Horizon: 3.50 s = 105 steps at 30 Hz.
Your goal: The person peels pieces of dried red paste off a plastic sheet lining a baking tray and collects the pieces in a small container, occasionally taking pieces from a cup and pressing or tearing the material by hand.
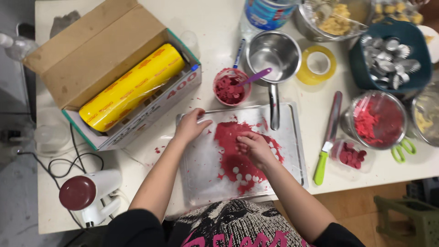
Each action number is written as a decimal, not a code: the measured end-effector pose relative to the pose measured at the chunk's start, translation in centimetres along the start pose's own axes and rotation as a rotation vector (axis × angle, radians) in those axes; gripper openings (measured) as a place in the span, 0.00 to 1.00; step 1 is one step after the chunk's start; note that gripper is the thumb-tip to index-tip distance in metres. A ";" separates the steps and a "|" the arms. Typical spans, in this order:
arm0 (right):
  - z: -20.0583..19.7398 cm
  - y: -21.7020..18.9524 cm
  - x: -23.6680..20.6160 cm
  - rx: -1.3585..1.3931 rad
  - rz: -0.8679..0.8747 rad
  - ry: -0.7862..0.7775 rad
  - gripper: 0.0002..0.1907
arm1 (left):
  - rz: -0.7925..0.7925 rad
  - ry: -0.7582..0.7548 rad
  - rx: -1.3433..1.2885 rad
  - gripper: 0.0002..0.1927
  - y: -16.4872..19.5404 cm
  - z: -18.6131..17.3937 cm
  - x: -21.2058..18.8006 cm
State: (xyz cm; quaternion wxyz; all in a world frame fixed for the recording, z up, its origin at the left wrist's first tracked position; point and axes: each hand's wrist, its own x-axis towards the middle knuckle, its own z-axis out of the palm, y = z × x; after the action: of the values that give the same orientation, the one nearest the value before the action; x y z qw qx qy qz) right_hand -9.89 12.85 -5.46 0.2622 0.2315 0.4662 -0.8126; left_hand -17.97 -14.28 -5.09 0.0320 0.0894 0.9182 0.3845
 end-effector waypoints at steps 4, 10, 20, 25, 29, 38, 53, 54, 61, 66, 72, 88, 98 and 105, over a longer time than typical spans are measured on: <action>0.0 -0.1 -3.9 0.137 0.034 0.011 0.05 | 0.282 0.385 0.053 0.13 4.3 -0.7 -3.9; 1.1 0.4 -7.8 0.152 -0.013 -0.016 0.08 | -0.148 -0.042 -0.603 0.12 9.9 1.1 -10.5; 2.3 1.7 -9.5 0.080 -0.131 -0.023 0.11 | -0.036 -0.173 -0.739 0.08 10.9 0.7 -12.8; 3.6 1.9 -9.8 0.090 -0.129 0.028 0.11 | 0.015 -0.205 -0.744 0.08 10.4 -0.2 -12.8; 4.5 2.1 -9.8 0.128 -0.125 0.043 0.11 | 0.026 -0.220 -0.760 0.08 10.1 -0.7 -12.6; 5.6 1.8 -11.2 0.192 -0.035 0.089 0.09 | -0.017 -0.330 -0.839 0.07 8.7 -0.7 -11.8; -19.9 -3.0 -19.2 -0.303 -0.536 1.005 0.12 | -0.248 -0.294 -0.942 0.05 1.9 5.9 -15.3; -22.3 -4.3 -19.4 -0.404 -0.561 1.093 0.12 | -0.231 -0.286 -0.955 0.05 2.4 6.3 -15.5; -31.4 -10.8 -16.8 -0.998 -0.639 0.981 0.16 | -0.361 -0.110 -0.866 0.07 9.2 12.1 -14.0; -35.2 -11.3 -17.0 -0.846 -0.420 0.830 0.15 | -0.372 -0.080 -0.850 0.07 13.9 16.3 -14.9; -39.0 -9.5 -17.9 -0.731 -0.498 0.701 0.12 | -0.475 -0.001 -0.757 0.07 17.9 18.4 -15.3; -35.2 -3.2 -18.5 -0.530 -0.386 0.435 0.10 | -0.406 0.097 0.464 0.15 17.8 -0.3 9.6; -29.4 3.9 -22.6 -0.447 -0.372 0.716 0.11 | 0.128 0.068 0.479 0.20 11.4 1.3 11.3; -15.4 6.8 -18.1 -0.435 -0.436 0.649 0.16 | 0.055 0.217 -0.144 0.14 2.9 0.1 1.3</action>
State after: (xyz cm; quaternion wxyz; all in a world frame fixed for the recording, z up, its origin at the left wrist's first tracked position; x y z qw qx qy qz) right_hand 10.18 27.26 -5.55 -0.0329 0.3104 0.7222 -0.6173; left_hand -18.87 -11.97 -3.11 -0.0717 0.0702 0.8834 0.4577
